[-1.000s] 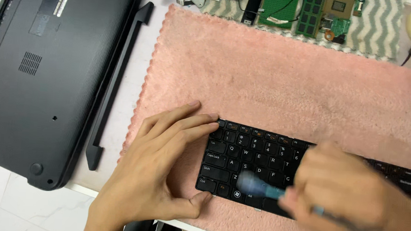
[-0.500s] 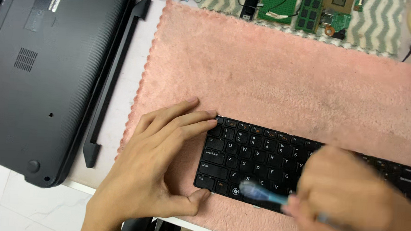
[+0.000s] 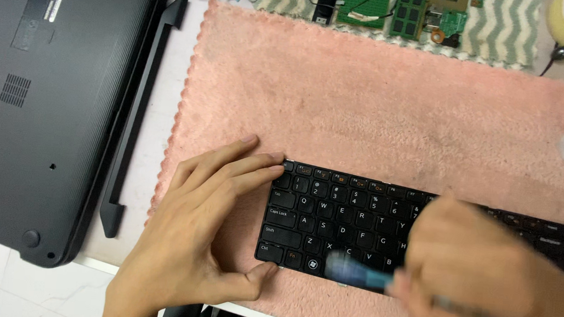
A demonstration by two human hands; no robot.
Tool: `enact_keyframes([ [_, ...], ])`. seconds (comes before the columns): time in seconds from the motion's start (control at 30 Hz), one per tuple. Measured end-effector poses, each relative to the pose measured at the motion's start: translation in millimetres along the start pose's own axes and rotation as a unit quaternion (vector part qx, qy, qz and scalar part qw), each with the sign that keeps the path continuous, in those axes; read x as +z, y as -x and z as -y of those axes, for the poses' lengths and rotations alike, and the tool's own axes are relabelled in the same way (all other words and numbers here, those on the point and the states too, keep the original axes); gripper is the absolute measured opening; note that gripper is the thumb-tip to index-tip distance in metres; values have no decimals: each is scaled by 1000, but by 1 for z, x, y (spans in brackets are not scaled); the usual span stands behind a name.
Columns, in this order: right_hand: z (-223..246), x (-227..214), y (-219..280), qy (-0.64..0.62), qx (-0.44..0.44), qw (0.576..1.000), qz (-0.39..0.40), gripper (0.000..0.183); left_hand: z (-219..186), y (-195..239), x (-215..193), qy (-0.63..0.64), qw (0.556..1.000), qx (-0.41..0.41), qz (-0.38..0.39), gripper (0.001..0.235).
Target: The person scrubs a detached laptop keyboard with a toothbrush on a pink towel. The person systematically brushes the keys and gaps between them, occasionally repositioning the keyboard to reach different areas.
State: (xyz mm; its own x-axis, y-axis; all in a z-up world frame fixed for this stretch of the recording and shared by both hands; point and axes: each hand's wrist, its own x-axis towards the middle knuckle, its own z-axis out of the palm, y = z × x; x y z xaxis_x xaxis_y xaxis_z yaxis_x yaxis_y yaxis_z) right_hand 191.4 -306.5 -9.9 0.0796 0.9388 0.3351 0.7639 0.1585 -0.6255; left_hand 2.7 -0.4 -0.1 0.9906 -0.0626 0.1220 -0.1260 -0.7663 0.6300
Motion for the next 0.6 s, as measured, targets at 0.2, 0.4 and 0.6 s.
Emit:
enact_keyframes([
  [0.2,6,-2,-8,29,33,999,-27,38,1,0,0,0,1000,3,3,99],
  [0.4,-4,-4,-2,34,23,999,-13,40,1,0,1,-1,1000,3,1,97],
  [0.6,-6,-9,-13,11,-4,1000,-13,40,1,0,-1,2,1000,0,2,99],
])
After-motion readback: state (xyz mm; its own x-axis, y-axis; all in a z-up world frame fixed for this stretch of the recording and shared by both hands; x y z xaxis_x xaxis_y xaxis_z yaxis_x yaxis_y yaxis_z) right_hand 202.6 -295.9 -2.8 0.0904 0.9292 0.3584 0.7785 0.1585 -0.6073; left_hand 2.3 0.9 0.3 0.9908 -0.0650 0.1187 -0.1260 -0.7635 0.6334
